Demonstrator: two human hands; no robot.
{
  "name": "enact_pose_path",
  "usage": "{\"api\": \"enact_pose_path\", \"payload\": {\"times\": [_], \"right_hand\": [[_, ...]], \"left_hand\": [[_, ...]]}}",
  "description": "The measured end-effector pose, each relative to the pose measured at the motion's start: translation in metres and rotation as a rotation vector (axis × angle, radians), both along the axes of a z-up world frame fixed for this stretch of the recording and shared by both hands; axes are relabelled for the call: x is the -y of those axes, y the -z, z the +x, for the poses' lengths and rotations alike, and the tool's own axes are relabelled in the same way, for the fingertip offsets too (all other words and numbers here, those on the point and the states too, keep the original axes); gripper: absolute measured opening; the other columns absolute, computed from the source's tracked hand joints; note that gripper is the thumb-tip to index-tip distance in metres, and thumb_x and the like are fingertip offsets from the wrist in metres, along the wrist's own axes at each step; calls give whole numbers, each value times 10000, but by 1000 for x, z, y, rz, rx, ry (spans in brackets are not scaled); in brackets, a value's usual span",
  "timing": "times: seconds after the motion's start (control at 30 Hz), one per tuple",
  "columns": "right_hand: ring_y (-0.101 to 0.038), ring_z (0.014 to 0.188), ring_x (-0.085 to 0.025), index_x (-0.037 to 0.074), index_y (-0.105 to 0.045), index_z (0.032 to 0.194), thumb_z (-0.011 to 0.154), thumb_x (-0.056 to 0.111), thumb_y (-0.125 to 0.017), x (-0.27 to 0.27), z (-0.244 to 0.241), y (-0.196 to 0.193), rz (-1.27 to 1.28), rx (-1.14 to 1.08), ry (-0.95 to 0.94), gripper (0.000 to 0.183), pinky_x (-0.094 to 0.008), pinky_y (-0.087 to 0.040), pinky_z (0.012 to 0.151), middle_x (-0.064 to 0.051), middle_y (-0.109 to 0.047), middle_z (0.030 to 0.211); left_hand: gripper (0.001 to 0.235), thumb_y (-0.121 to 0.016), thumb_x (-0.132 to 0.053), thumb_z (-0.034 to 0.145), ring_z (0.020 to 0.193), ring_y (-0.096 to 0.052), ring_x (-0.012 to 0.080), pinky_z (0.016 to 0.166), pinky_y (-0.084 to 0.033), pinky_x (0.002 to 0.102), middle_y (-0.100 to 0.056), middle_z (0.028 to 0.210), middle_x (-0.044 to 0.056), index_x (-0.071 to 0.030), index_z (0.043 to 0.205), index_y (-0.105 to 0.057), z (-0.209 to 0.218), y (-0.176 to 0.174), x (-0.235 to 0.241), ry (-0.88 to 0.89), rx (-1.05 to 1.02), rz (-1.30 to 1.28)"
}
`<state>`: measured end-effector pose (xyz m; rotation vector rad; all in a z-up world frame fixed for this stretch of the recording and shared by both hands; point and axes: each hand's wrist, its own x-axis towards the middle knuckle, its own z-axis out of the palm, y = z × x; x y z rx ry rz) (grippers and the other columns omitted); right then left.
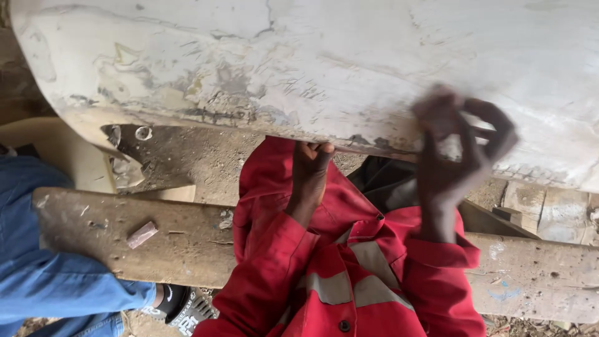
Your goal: Sanding a car bumper with sandpaper to smooth the surface
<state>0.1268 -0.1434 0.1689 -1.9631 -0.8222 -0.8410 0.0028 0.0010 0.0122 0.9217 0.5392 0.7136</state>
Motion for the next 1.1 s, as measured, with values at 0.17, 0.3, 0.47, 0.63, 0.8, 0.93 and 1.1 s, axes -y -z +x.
{"api": "enact_pose_path", "payload": {"times": [0.17, 0.3, 0.47, 0.63, 0.8, 0.93, 1.1], "right_hand": [[-631, 1181, -360, -73, -789, 1193, 938, -259, -854, 89, 43, 24, 66, 6, 73, 323, -487, -581, 987, -188, -693, 1279], [-644, 1118, -350, -65, -851, 1056, 1005, -332, -979, 98, 64, 24, -26, 178, 112, 300, -472, -586, 1117, -207, -746, 1185], [-691, 1132, -399, 24, -752, 1171, 918, 53, -796, -7, -4, -6, 423, -369, -99, 258, -427, -633, 935, -168, -690, 1228], [-569, 1204, -389, 168, -873, 1265, 1093, 396, -807, 11, 11, 8, -15, -7, -5, 293, -406, -518, 1014, -109, -671, 1316], [-587, 1231, -375, 77, -862, 1305, 991, 5, -959, 91, 45, 2, -65, -112, 226, 336, -449, -495, 1028, -140, -656, 1393], [-594, 1235, -377, 75, -843, 1378, 1007, -49, -937, 93, 54, 13, -24, -114, 266, 402, -491, -498, 1011, -148, -631, 1412], [-622, 1276, -432, 93, -849, 1206, 1050, 115, -878, -5, 14, 12, -49, -26, 106, 160, -487, -462, 1069, -173, -680, 1397]], "left_hand": [[881, -899, -456, 898, 1215, -665, 174, 984, -572, 337, -725, 1388, 139, -28, 1571, -526, -3, -9, -2, 15, 2, -29], [848, -871, -383, 933, 1252, -683, 196, 1060, -558, 343, -702, 1445, 166, -50, 1597, -463, 4, 19, 3, -7, 45, -29], [724, -739, -443, 978, 1169, -668, 222, 1072, -587, 423, -667, 1341, 131, -39, 1535, -515, -9, 77, -1, 34, -166, 125], [729, -768, -270, 1081, 1314, -586, 240, 1149, -582, 522, -500, 1536, 104, -109, 1672, -373, -4, 133, -11, 88, 19, -41], [730, -780, -225, 1067, 1321, -617, 239, 1159, -596, 544, -492, 1571, 134, -102, 1668, -384, -5, 170, -7, 44, 28, -59], [792, -783, -271, 1066, 1338, -589, 220, 1177, -595, 574, -418, 1629, 93, -151, 1707, -332, -7, 99, -1, 52, 37, -49], [629, -665, -144, 1089, 1217, -537, 158, 1172, -569, 512, -415, 1490, 64, -75, 1640, -369, -14, 189, -15, 93, -26, -56]]}}
